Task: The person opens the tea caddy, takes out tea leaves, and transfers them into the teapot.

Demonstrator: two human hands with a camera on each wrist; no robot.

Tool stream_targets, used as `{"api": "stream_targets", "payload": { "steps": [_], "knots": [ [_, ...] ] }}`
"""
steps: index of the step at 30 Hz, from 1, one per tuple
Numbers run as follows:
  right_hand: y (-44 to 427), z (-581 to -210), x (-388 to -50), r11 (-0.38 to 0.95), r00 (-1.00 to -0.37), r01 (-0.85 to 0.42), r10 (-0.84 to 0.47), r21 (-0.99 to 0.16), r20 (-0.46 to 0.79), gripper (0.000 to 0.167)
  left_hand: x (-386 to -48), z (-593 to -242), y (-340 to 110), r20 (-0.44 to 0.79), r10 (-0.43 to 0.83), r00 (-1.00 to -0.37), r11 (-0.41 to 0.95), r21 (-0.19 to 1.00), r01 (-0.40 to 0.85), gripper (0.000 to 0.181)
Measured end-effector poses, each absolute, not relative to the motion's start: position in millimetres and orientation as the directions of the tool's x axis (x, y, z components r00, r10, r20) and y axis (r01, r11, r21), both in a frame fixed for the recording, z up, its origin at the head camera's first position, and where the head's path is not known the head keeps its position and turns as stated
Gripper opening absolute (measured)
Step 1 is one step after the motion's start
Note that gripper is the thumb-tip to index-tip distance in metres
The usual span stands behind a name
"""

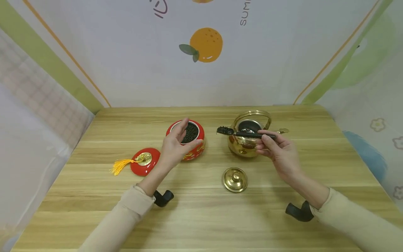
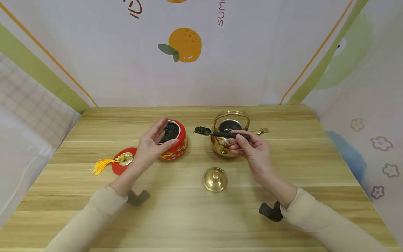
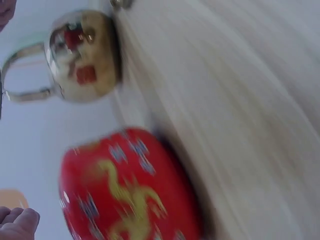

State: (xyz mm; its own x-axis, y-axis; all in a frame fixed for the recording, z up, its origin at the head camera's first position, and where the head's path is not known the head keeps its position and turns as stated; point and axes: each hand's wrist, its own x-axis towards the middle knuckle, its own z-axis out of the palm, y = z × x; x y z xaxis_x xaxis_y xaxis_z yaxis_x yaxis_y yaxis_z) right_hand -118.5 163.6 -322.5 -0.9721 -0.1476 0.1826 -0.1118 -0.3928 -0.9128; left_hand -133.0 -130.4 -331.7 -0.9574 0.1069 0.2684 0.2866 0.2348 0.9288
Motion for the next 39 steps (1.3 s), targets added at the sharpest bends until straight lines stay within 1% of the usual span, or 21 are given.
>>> {"api": "stream_targets", "payload": {
  "steps": [4, 10, 18, 25, 30, 34, 39],
  "knots": [
    [179, -320, -116, -0.421, -0.972, -0.138, -0.117, -0.897, 0.204, 0.02, -137, -332, -111, 0.23, 0.156, -0.961, 0.23, 0.937, 0.261, 0.079],
    [198, -315, -116, -0.427, -0.974, -0.177, -0.054, -0.887, 0.221, 0.019, -145, -340, -88, 0.22, 0.206, -0.954, 0.224, 0.938, 0.265, 0.079],
    [216, -315, -119, -0.43, -0.973, -0.216, 0.023, -0.876, 0.229, 0.019, -159, -352, -63, 0.152, 0.242, -0.958, 0.286, 0.933, 0.22, 0.082],
    [223, -316, -122, -0.418, -0.972, -0.227, 0.036, -0.879, 0.234, 0.02, -171, -360, -47, 0.088, 0.278, -0.957, 0.348, 0.919, 0.185, 0.086],
    [226, -317, -124, -0.395, -0.971, -0.236, 0.05, -0.888, 0.235, 0.02, -177, -366, -39, 0.049, 0.28, -0.959, 0.382, 0.91, 0.158, 0.088],
    [227, -318, -126, -0.377, -0.971, -0.237, 0.057, -0.895, 0.233, 0.019, -179, -367, -34, 0.041, 0.267, -0.963, 0.425, 0.892, 0.156, 0.088],
    [229, -319, -128, -0.366, -0.971, -0.237, 0.061, -0.9, 0.231, 0.019, -183, -369, -28, 0.063, 0.267, -0.962, 0.471, 0.862, 0.188, 0.088]
  ]
}}
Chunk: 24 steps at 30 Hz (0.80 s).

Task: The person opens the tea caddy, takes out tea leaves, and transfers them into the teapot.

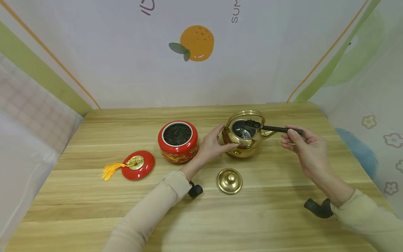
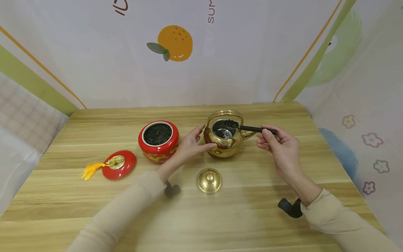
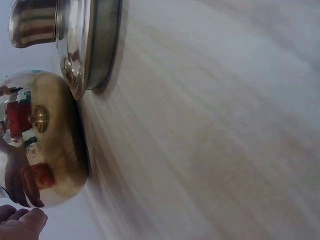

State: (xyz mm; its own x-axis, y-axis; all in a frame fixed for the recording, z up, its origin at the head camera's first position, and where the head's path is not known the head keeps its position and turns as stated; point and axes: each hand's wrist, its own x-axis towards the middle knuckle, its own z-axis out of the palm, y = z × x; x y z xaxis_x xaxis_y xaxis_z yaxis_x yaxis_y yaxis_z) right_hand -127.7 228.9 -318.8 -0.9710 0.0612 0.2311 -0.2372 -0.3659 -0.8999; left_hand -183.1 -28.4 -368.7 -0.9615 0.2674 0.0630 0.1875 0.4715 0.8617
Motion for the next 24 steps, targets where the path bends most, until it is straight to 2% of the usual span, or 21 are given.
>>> {"api": "stream_targets", "payload": {
  "steps": [12, 24],
  "knots": [
    [229, -321, -132, -0.335, -0.973, -0.228, 0.04, -0.914, 0.228, 0.02, -189, -371, -19, 0.15, 0.268, -0.952, 0.485, 0.833, 0.268, 0.087],
    [230, -320, -137, -0.25, -0.976, -0.216, 0.022, -0.944, 0.217, 0.017, -190, -373, -18, 0.195, 0.275, -0.941, 0.463, 0.831, 0.307, 0.084]
  ]
}}
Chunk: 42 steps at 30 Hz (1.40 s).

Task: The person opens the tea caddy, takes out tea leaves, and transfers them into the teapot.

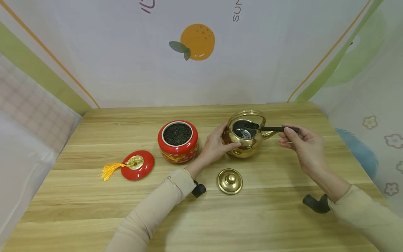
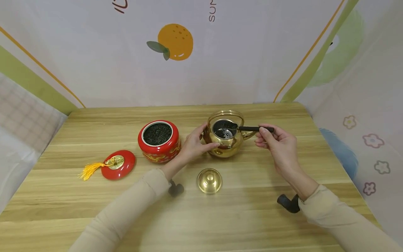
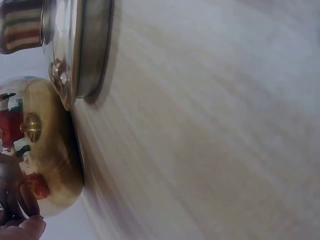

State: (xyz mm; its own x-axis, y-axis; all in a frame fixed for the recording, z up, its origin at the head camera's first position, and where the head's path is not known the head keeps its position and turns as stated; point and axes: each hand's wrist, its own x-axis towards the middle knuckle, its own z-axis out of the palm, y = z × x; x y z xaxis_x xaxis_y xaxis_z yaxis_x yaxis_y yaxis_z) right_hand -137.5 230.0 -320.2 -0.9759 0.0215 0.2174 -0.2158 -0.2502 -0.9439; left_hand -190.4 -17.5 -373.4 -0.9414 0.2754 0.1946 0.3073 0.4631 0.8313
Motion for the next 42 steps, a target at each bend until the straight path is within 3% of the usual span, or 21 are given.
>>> {"api": "stream_targets", "payload": {
  "steps": [7, 16, 26, 33, 42],
  "knots": [
    [228, -316, -144, -0.183, -0.976, -0.217, 0.016, -0.959, 0.218, 0.014, -191, -373, -17, 0.191, 0.271, -0.943, 0.47, 0.829, 0.303, 0.084],
    [223, -308, -153, -0.001, -0.971, -0.237, -0.009, -0.971, 0.237, 0.012, -191, -373, -17, 0.181, 0.273, -0.945, 0.479, 0.826, 0.297, 0.082],
    [220, -298, -159, 0.178, -0.945, -0.327, -0.075, -0.928, 0.319, 0.008, -192, -371, -18, 0.179, 0.274, -0.945, 0.474, 0.83, 0.295, 0.08],
    [218, -295, -161, 0.315, -0.943, -0.332, -0.09, -0.889, 0.321, 0.015, -191, -371, -19, 0.194, 0.283, -0.939, 0.461, 0.831, 0.31, 0.078],
    [218, -295, -161, 0.338, -0.944, -0.328, -0.101, -0.882, 0.313, 0.009, -191, -373, -20, 0.211, 0.288, -0.934, 0.447, 0.833, 0.326, 0.077]
  ]
}}
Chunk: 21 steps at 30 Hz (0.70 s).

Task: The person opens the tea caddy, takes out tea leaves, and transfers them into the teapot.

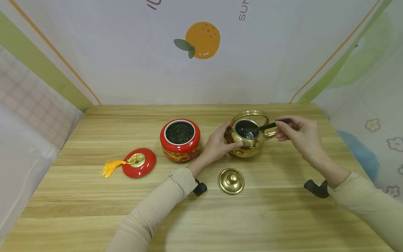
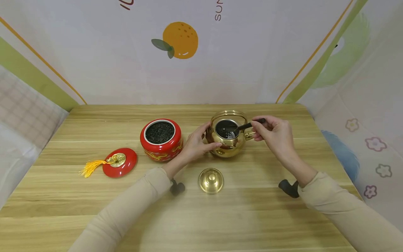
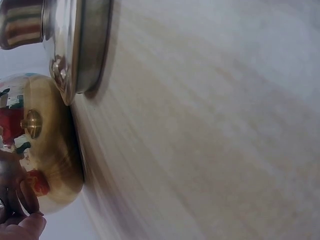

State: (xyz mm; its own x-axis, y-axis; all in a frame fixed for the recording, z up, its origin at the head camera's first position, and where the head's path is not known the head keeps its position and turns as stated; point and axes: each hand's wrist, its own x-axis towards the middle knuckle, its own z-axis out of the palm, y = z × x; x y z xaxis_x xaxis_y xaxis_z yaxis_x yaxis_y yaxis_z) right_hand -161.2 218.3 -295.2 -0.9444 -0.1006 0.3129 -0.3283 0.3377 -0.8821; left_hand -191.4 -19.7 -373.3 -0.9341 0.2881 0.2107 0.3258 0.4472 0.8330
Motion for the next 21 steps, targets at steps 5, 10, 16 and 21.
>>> {"api": "stream_targets", "payload": {
  "steps": [5, 10, 16, 21],
  "knots": [
    [220, -295, -158, 0.252, -0.944, -0.329, -0.09, -0.91, 0.317, 0.01, -191, -373, -19, 0.219, 0.294, -0.93, 0.457, 0.823, 0.338, 0.076],
    [225, -297, -148, 0.071, -0.947, -0.319, -0.058, -0.945, 0.316, 0.013, -191, -374, -18, 0.218, 0.296, -0.93, 0.46, 0.821, 0.339, 0.077],
    [236, -303, -130, -0.114, -0.956, -0.292, 0.003, -0.95, 0.293, 0.014, -191, -374, -19, 0.2, 0.291, -0.936, 0.466, 0.824, 0.321, 0.079],
    [249, -306, -116, -0.235, -0.956, -0.293, 0.084, -0.927, 0.281, 0.014, -191, -374, -20, 0.194, 0.284, -0.939, 0.449, 0.839, 0.309, 0.081]
  ]
}}
